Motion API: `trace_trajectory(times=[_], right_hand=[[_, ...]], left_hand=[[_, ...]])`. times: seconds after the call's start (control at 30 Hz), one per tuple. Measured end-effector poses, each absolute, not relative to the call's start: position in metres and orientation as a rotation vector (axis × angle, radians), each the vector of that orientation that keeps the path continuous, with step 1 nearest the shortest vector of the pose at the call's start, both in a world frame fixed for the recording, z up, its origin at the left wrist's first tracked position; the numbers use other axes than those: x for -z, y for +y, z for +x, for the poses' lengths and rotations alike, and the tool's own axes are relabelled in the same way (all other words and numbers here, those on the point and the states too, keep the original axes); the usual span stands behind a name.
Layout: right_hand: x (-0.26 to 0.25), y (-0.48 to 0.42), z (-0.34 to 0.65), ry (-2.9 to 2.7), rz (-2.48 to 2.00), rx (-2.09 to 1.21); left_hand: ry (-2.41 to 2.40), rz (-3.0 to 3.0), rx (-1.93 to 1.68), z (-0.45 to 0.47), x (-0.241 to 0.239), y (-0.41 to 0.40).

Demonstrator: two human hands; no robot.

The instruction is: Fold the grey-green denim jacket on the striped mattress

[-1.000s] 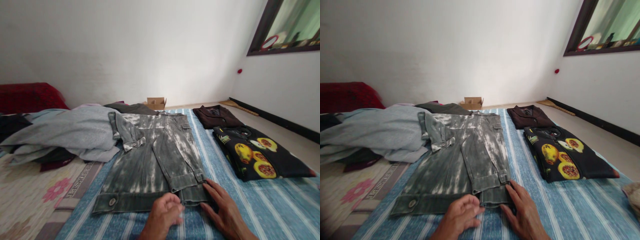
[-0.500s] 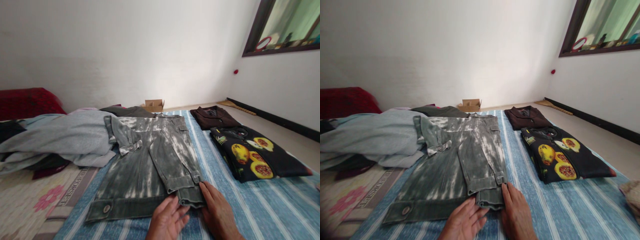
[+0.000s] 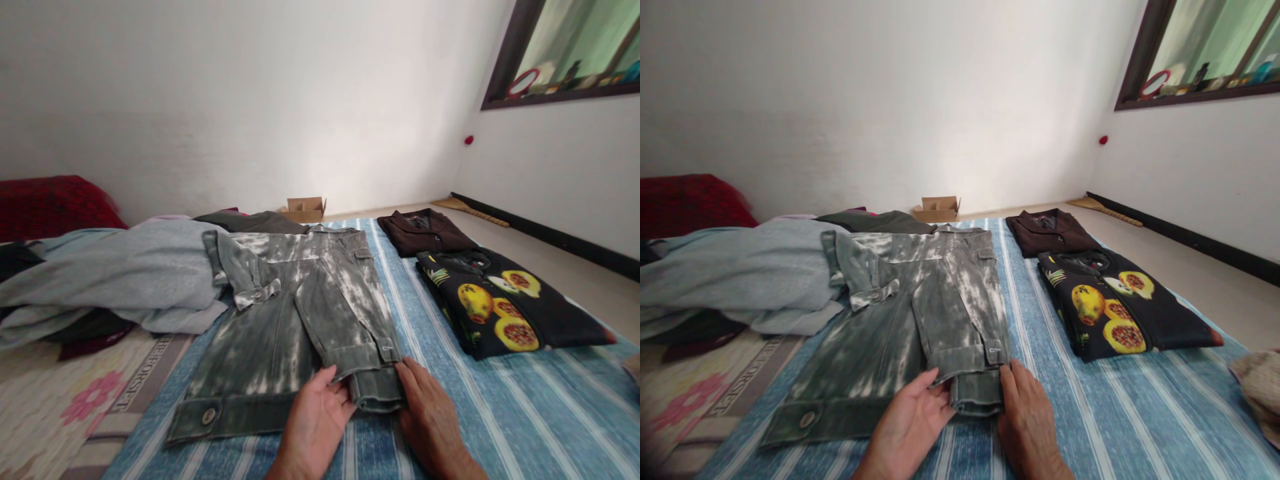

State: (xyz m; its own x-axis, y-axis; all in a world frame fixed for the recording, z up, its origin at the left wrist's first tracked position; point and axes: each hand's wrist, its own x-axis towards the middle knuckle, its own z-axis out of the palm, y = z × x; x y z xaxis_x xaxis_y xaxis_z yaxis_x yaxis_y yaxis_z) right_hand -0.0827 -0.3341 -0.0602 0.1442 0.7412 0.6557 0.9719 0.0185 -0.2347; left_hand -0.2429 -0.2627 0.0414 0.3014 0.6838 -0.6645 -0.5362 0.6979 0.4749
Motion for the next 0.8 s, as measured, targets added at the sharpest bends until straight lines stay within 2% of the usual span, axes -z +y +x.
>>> trace_trajectory(times=[0.43, 0.7, 0.8], right_hand=[[0.053, -0.331, -0.084, -1.538, -1.852, 0.302], [0.058, -0.324, -0.081, -1.756, -1.742, 0.502], [0.064, -0.322, -0.078, -1.825, -1.665, 0.475]], left_hand=[[0.832, 0.080, -0.908, -0.254, -0.031, -0.261], [0.907, 0.127, -0.920, -0.254, -0.034, -0.259], [0.925, 0.153, -0.911, -0.254, -0.033, -0.258]])
